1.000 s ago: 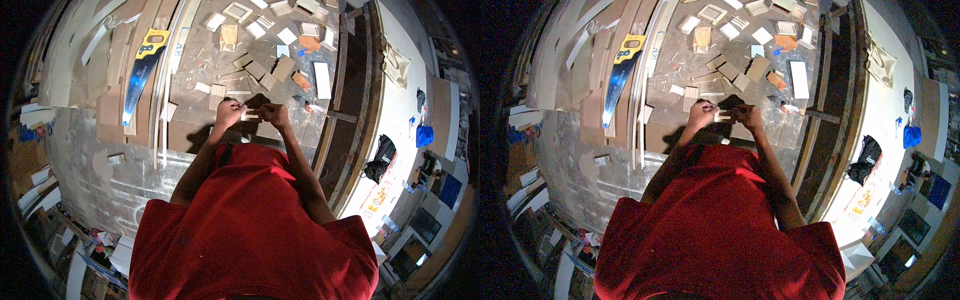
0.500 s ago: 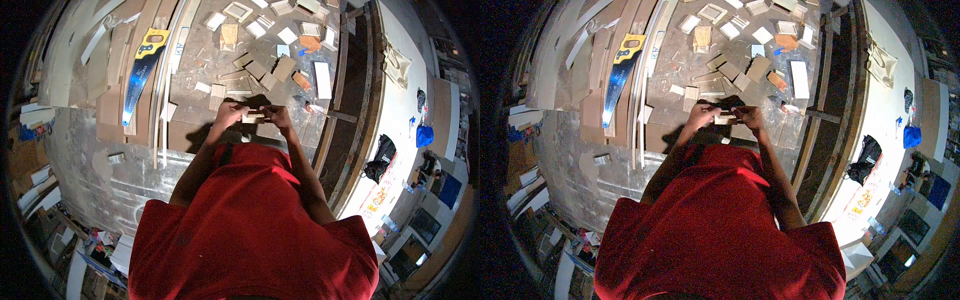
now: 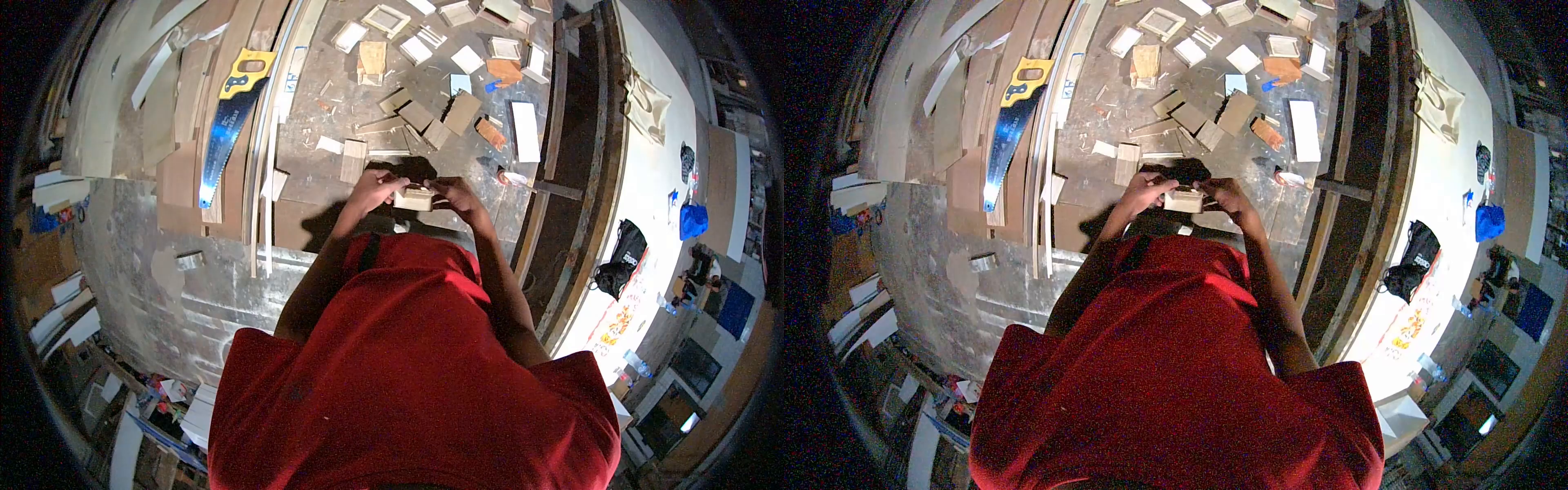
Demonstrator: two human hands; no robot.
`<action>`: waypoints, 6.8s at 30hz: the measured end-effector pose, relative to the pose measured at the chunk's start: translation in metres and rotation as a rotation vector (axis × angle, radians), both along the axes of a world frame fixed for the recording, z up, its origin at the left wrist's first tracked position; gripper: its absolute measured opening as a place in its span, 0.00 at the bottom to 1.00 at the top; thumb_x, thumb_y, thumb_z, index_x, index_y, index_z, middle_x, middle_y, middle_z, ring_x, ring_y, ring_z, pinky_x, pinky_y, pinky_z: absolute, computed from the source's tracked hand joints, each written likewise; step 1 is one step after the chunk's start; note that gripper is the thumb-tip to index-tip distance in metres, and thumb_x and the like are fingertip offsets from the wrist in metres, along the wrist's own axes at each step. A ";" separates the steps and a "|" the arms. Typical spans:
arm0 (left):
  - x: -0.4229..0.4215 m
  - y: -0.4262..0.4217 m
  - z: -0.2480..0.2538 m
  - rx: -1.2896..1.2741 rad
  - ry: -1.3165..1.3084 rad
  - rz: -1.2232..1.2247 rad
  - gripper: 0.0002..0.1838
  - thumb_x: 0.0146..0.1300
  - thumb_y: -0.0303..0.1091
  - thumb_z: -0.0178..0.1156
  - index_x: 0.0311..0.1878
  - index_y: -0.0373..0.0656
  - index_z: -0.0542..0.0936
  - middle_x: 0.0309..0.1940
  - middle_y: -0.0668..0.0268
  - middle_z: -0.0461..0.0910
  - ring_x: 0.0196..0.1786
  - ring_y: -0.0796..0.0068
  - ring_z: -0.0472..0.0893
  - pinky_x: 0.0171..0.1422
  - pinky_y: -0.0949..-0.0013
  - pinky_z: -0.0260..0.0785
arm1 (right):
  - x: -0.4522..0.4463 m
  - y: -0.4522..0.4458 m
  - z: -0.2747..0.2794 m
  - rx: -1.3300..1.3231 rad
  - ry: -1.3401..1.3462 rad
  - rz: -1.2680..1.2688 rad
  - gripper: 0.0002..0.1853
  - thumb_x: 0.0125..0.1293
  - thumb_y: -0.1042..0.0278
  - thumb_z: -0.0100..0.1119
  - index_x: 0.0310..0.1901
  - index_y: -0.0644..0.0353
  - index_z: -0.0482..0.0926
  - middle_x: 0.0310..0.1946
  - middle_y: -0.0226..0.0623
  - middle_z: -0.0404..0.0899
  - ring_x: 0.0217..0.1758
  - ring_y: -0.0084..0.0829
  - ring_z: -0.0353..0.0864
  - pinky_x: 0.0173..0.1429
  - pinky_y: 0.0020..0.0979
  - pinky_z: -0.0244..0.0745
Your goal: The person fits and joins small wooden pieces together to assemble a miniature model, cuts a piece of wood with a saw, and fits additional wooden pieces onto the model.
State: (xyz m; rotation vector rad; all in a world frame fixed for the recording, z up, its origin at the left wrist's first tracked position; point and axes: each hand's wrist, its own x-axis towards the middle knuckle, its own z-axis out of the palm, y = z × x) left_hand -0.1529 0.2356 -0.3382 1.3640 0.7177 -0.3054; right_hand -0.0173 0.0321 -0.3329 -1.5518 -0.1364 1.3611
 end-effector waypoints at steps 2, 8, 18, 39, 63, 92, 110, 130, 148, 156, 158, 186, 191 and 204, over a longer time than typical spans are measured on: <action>0.000 0.000 -0.002 -0.003 0.005 -0.009 0.21 0.59 0.47 0.71 0.37 0.34 0.84 0.28 0.64 0.84 0.28 0.77 0.81 0.31 0.73 0.75 | 0.001 0.000 0.003 0.009 0.020 0.007 0.20 0.69 0.54 0.63 0.44 0.68 0.84 0.39 0.37 0.84 0.38 0.30 0.84 0.42 0.34 0.81; 0.005 -0.003 0.016 -0.005 0.055 0.005 0.18 0.59 0.45 0.72 0.35 0.36 0.84 0.27 0.66 0.83 0.27 0.77 0.80 0.30 0.71 0.72 | 0.006 -0.001 0.018 -0.056 0.039 0.064 0.22 0.67 0.52 0.65 0.47 0.67 0.84 0.37 0.35 0.84 0.33 0.26 0.81 0.40 0.32 0.79; 0.015 -0.005 0.009 0.012 0.132 0.000 0.19 0.54 0.48 0.74 0.31 0.38 0.86 0.25 0.65 0.84 0.26 0.76 0.78 0.31 0.69 0.69 | 0.012 -0.003 0.015 -0.015 0.072 0.132 0.21 0.64 0.54 0.69 0.47 0.66 0.85 0.38 0.34 0.84 0.35 0.27 0.80 0.34 0.34 0.81; -0.006 0.004 0.079 -0.377 -0.419 0.223 0.29 0.55 0.15 0.69 0.62 0.36 0.75 0.52 0.64 0.82 0.53 0.74 0.80 0.58 0.68 0.76 | 0.011 0.018 0.095 0.200 0.055 -0.227 0.17 0.67 0.61 0.65 0.46 0.70 0.83 0.39 0.40 0.85 0.37 0.32 0.84 0.36 0.33 0.83; -0.005 0.027 0.155 -0.680 -0.690 0.025 0.37 0.49 0.35 0.78 0.62 0.34 0.75 0.53 0.62 0.83 0.54 0.74 0.79 0.60 0.69 0.70 | -0.007 0.031 0.244 0.263 -0.153 -0.015 0.18 0.62 0.64 0.72 0.42 0.73 0.83 0.32 0.37 0.84 0.31 0.22 0.81 0.33 0.28 0.77; -0.008 -0.013 0.213 -1.274 -0.818 0.052 0.39 0.46 0.49 0.76 0.55 0.31 0.74 0.43 0.51 0.74 0.44 0.62 0.79 0.44 0.65 0.80 | -0.025 -0.003 0.318 0.546 -0.129 0.195 0.13 0.70 0.68 0.61 0.41 0.74 0.84 0.29 0.43 0.85 0.29 0.30 0.86 0.36 0.28 0.81; 0.029 -0.016 0.239 -1.541 -0.812 -0.429 0.15 0.64 0.32 0.62 0.48 0.32 0.76 0.36 0.55 0.74 0.32 0.65 0.77 0.34 0.65 0.77 | -0.023 -0.018 0.329 0.659 -0.390 0.261 0.13 0.60 0.64 0.73 0.37 0.66 0.85 0.28 0.39 0.86 0.32 0.27 0.87 0.40 0.25 0.79; 0.000 0.013 0.212 -1.295 -0.809 -0.138 0.14 0.69 0.35 0.60 0.49 0.32 0.76 0.34 0.53 0.73 0.26 0.67 0.76 0.28 0.71 0.76 | -0.025 -0.100 -0.048 -0.360 -1.186 0.080 0.21 0.62 0.63 0.63 0.59 0.48 0.79 0.47 0.45 0.81 0.39 0.48 0.86 0.42 0.45 0.80; 0.001 0.021 0.244 -1.303 -0.782 -0.174 0.21 0.65 0.43 0.66 0.47 0.33 0.76 0.28 0.59 0.71 0.23 0.70 0.73 0.23 0.75 0.72 | -0.035 -0.003 0.236 0.576 -0.923 -0.238 0.07 0.58 0.76 0.69 0.38 0.66 0.87 0.32 0.41 0.86 0.32 0.29 0.84 0.35 0.25 0.76; -0.002 0.008 0.204 -1.248 -0.890 -0.130 0.22 0.62 0.44 0.69 0.45 0.33 0.77 0.28 0.60 0.71 0.24 0.72 0.71 0.26 0.73 0.72 | -0.040 0.026 0.306 0.855 -0.939 -0.180 0.07 0.53 0.75 0.71 0.35 0.67 0.88 0.26 0.42 0.85 0.24 0.28 0.82 0.29 0.26 0.74; -0.003 0.007 0.202 -1.290 -0.840 -0.125 0.22 0.61 0.44 0.70 0.44 0.33 0.78 0.29 0.60 0.72 0.25 0.73 0.71 0.27 0.72 0.72 | -0.041 0.028 0.304 0.887 -0.944 -0.140 0.07 0.54 0.75 0.70 0.35 0.66 0.88 0.26 0.42 0.85 0.25 0.28 0.82 0.29 0.26 0.74; -0.008 -0.012 0.250 -1.287 -0.833 -0.104 0.19 0.63 0.42 0.68 0.43 0.34 0.76 0.31 0.61 0.71 0.28 0.73 0.70 0.31 0.72 0.72 | -0.051 0.015 0.308 0.908 -0.871 -0.145 0.07 0.54 0.77 0.70 0.36 0.65 0.88 0.28 0.42 0.86 0.29 0.32 0.85 0.35 0.28 0.79; -0.007 -0.018 0.255 -1.277 -0.839 -0.091 0.19 0.64 0.42 0.67 0.43 0.35 0.76 0.32 0.61 0.70 0.28 0.73 0.70 0.31 0.71 0.72 | -0.045 0.005 0.306 0.946 -0.848 -0.052 0.08 0.53 0.77 0.71 0.37 0.64 0.88 0.28 0.41 0.86 0.28 0.33 0.85 0.34 0.29 0.78; -0.003 -0.032 0.268 -1.282 -0.834 -0.057 0.17 0.65 0.41 0.66 0.43 0.35 0.75 0.33 0.62 0.70 0.30 0.73 0.69 0.33 0.71 0.72 | -0.036 -0.003 0.308 0.944 -0.905 -0.055 0.10 0.51 0.78 0.72 0.37 0.65 0.88 0.27 0.43 0.85 0.29 0.34 0.85 0.34 0.29 0.79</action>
